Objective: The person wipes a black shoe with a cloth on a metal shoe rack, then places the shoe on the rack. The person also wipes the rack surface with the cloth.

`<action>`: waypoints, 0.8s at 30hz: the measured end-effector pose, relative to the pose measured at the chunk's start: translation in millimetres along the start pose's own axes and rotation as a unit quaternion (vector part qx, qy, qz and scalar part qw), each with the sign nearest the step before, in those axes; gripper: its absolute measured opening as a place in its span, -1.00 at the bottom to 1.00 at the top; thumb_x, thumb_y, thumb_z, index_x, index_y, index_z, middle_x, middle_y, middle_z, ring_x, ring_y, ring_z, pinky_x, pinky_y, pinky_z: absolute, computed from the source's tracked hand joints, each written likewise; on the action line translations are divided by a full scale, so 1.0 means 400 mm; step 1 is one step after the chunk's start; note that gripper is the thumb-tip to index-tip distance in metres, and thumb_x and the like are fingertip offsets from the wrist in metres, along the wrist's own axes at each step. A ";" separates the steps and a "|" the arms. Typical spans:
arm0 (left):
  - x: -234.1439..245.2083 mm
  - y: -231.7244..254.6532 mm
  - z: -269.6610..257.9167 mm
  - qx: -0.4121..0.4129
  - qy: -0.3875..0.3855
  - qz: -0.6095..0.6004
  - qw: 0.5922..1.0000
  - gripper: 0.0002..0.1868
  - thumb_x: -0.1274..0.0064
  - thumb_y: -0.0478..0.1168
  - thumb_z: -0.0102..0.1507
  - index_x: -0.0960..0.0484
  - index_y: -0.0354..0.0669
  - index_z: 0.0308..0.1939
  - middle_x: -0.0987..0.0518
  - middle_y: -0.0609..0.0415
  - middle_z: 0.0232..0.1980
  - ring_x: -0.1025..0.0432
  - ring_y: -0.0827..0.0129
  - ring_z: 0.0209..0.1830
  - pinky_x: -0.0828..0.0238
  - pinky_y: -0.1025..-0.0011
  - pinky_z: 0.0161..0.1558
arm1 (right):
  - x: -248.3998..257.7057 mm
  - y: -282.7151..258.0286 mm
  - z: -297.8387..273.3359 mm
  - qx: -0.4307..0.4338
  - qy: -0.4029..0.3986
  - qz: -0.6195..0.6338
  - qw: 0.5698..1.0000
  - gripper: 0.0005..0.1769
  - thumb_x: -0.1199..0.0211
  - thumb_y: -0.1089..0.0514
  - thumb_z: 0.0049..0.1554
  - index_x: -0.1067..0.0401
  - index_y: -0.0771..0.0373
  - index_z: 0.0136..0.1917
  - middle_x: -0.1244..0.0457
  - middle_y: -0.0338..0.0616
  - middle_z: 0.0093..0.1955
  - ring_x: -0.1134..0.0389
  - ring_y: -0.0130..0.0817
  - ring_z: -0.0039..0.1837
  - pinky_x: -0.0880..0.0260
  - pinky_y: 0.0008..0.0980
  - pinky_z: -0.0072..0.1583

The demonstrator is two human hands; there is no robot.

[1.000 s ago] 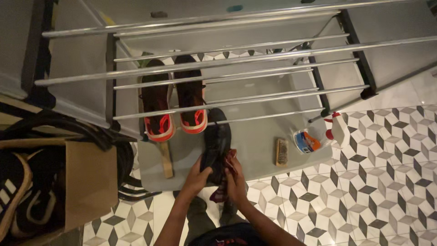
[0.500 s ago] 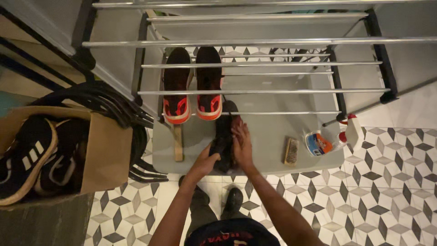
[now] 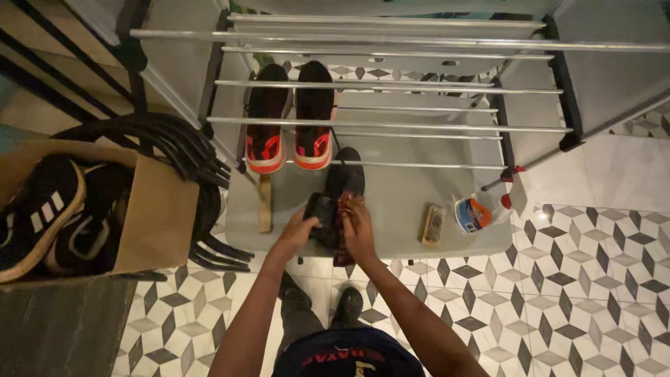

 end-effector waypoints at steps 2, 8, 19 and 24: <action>0.003 0.008 -0.009 0.020 0.016 -0.001 1.000 -0.59 0.05 -0.13 0.23 -0.58 -0.19 0.11 -0.64 0.13 -0.13 -0.49 0.42 -0.11 -0.38 0.40 0.02 | -0.006 -0.031 -0.018 -0.012 -0.020 -0.006 1.000 -0.56 -0.10 0.42 0.26 -0.32 0.26 0.40 -0.20 0.06 0.46 -0.28 -0.11 0.48 -0.29 -0.26 0.46; -0.004 0.009 -0.037 0.023 0.024 -0.075 0.997 -0.54 0.03 -0.14 0.21 -0.60 -0.30 0.12 -0.61 0.09 -0.04 -0.42 0.36 -0.02 -0.30 0.37 0.11 | 0.013 -0.131 -0.156 -0.079 -0.134 0.061 0.986 -0.50 -0.07 0.42 0.20 -0.30 0.29 0.41 -0.05 0.12 0.57 -0.27 -0.03 0.48 -0.31 -0.20 0.42; 0.004 0.026 -0.047 0.013 0.043 -0.076 0.996 -0.51 0.05 -0.12 0.19 -0.58 -0.27 0.15 -0.62 0.05 -0.01 -0.45 0.30 0.02 -0.35 0.35 0.10 | 0.023 -0.156 -0.054 0.051 -0.100 -0.153 0.982 -0.55 -0.24 0.35 0.24 -0.39 0.21 0.39 -0.31 0.09 0.34 -0.33 0.01 0.38 -0.36 -0.11 0.35; 0.011 -0.015 -0.047 0.015 0.056 -0.038 0.998 -0.52 0.06 -0.06 0.26 -0.60 -0.33 0.13 -0.66 -0.01 -0.04 -0.49 0.26 -0.01 -0.36 0.32 0.10 | 0.025 -0.214 -0.100 0.025 -0.109 -0.083 0.990 -0.48 -0.13 0.42 0.16 -0.32 0.26 0.39 -0.13 0.28 0.47 -0.17 0.19 0.52 -0.35 -0.08 0.38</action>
Point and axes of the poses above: each hand's wrist, its own z-axis towards the middle knuckle, its own x-axis out of the back of the hand, y = z × x, the point moved 7 cm from there along z, towards the middle knuckle
